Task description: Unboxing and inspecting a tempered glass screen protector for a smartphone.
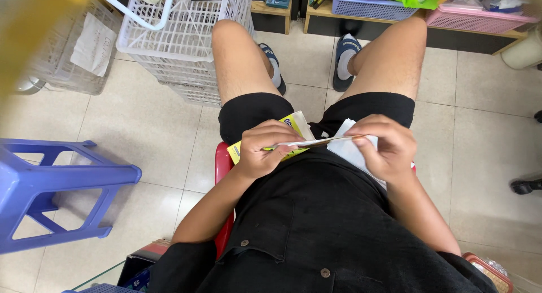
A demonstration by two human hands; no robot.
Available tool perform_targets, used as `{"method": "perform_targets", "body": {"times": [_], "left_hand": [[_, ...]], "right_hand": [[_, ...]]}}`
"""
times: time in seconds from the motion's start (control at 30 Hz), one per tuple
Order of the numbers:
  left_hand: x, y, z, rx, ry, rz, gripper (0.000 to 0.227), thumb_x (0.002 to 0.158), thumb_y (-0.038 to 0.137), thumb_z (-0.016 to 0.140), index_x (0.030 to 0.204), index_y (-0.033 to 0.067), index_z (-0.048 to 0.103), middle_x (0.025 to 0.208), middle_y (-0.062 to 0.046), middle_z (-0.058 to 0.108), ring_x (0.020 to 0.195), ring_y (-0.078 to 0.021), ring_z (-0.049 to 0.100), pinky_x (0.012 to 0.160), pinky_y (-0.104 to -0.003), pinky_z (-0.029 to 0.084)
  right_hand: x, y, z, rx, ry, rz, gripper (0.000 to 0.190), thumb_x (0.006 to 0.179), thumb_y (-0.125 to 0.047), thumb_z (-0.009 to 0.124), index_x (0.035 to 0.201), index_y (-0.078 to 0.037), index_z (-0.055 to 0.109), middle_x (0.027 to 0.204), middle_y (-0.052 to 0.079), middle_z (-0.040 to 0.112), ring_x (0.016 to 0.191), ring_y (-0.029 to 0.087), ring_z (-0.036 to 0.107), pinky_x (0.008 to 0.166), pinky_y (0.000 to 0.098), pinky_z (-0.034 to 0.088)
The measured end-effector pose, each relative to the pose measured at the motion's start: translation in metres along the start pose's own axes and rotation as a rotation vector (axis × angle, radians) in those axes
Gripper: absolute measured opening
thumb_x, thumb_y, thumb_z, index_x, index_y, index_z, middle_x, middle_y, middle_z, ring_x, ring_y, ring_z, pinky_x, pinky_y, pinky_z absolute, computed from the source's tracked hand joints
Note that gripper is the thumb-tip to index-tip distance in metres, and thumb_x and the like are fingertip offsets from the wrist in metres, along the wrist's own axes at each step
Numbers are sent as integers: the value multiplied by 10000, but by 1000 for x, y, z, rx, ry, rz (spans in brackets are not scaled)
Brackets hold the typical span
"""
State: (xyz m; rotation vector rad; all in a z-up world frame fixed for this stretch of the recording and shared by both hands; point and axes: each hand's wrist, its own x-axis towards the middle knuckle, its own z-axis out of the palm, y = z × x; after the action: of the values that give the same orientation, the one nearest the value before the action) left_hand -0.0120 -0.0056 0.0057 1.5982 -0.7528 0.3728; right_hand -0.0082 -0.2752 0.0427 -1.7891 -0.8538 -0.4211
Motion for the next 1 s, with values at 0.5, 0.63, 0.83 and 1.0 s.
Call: {"method": "perform_targets", "body": {"times": [0.5,0.63,0.83,1.0], "left_hand": [[-8,-22,0,-45,114,-72,197,764,-94,767,936,0,779,925,-106,781,897,-214,755,858,-314,593],[-9,-23,0,-63,127,-130,164,801,-62,806,955,-12,779,922,-121,778,870,-198,747,805,-285,588],[-11,-24,2,-96,121,-130,119,853,-11,806,967,-18,774,930,-128,781,854,-171,739,779,-265,578],[-4,-12,0,-14,51,-199,126,897,84,815,977,-10,785,911,-118,784,773,-145,747,707,-240,565]], "right_hand": [[-23,17,-13,247,606,-130,269,1137,-294,566,1225,-128,374,853,113,592,578,170,597,557,290,513],[-32,21,-14,280,671,-121,275,1156,-293,570,1242,-124,371,866,104,597,609,167,604,570,299,518],[-28,20,-8,266,611,-66,278,1179,-284,569,1204,-101,361,902,119,597,685,178,618,621,317,571],[-49,32,-20,26,547,48,289,1211,-241,588,1278,-53,378,988,126,555,790,176,581,752,276,533]]}}
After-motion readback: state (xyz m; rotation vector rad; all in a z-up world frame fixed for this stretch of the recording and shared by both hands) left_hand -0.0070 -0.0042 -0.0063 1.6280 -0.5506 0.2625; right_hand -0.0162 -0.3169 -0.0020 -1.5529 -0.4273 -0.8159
